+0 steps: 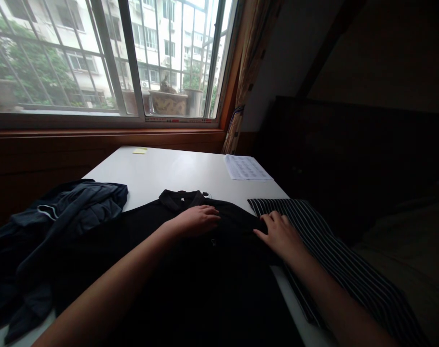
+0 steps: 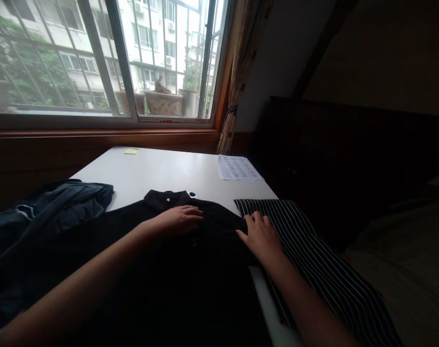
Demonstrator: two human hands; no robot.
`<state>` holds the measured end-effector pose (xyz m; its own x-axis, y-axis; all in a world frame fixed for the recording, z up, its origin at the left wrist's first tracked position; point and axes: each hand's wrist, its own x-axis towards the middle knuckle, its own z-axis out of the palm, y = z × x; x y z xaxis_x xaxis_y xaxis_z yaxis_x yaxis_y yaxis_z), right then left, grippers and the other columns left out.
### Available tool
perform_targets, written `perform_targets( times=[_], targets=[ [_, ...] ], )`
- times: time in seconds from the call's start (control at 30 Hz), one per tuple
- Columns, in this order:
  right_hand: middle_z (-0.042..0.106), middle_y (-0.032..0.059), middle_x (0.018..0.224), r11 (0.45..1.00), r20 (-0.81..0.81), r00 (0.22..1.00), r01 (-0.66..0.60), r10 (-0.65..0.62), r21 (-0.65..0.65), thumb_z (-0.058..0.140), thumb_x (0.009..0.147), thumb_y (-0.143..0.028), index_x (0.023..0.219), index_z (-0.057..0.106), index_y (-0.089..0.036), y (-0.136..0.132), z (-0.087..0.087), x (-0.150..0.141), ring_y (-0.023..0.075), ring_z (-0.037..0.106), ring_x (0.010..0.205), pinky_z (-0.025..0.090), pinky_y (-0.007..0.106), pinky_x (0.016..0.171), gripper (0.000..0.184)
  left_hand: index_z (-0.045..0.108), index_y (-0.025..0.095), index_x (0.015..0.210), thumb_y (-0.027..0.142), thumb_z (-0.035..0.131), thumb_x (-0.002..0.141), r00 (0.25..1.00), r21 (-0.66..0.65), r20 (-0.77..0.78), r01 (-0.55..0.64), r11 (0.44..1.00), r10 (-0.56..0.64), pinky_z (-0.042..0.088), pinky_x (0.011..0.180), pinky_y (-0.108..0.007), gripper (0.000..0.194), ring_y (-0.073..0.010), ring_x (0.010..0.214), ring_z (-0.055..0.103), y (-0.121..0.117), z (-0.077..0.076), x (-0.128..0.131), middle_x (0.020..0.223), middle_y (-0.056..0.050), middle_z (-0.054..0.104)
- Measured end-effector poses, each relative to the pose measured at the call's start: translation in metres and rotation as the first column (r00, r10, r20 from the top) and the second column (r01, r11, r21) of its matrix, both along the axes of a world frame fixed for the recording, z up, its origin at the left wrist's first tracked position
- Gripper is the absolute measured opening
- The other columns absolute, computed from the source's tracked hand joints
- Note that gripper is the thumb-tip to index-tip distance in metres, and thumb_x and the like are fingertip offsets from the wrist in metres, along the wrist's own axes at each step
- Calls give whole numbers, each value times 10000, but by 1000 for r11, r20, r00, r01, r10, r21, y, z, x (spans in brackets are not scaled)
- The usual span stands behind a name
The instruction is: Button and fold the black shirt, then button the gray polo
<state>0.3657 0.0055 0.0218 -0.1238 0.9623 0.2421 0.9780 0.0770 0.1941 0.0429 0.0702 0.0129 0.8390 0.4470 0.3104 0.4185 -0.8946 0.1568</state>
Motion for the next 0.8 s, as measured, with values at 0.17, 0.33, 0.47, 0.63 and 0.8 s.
perform_targets(
  times=[0.17,0.33,0.47,0.63,0.8],
  targets=[
    [627,142,1140,996,-184,980,67,-77,-58,641,905,-457,1284,541,-164,-14,-11,22,299,643,986,490,383,843,490,422,217,1514,532,426,1031,983,-22,-106,-152,988,149,250,1201,-591,576,-336,1500,305,-18,-32,25,1607,-120,377],
    [641,148,1134,991,-313,940,121,-133,-58,626,874,-501,1278,528,-172,-18,-22,32,307,662,989,496,396,848,530,436,282,1504,561,432,1019,978,14,-82,-193,981,193,240,1198,-571,560,-327,1485,333,-13,-38,30,1592,-95,414],
    [617,150,1140,990,-370,923,134,-106,52,637,847,-532,1229,523,-183,-15,-26,30,312,644,1031,492,401,876,530,521,259,1438,505,496,1001,977,56,-34,-208,977,210,303,1153,-560,502,-345,1398,434,-8,-33,45,1476,-110,535],
    [656,93,979,984,-472,867,178,-157,0,618,838,-496,1011,576,-218,-13,-21,33,269,658,883,487,356,741,331,600,219,1345,401,536,983,974,74,64,-220,973,215,371,1118,-482,410,-307,1265,531,-1,-34,67,1322,-123,602],
    [708,32,880,988,-618,772,138,-152,-71,578,861,-464,1175,568,-225,-16,-18,36,241,679,808,473,357,754,395,581,213,1361,363,529,987,971,57,91,-228,972,222,357,1149,-485,406,-292,1291,527,2,-40,70,1360,-112,594]
  ],
)
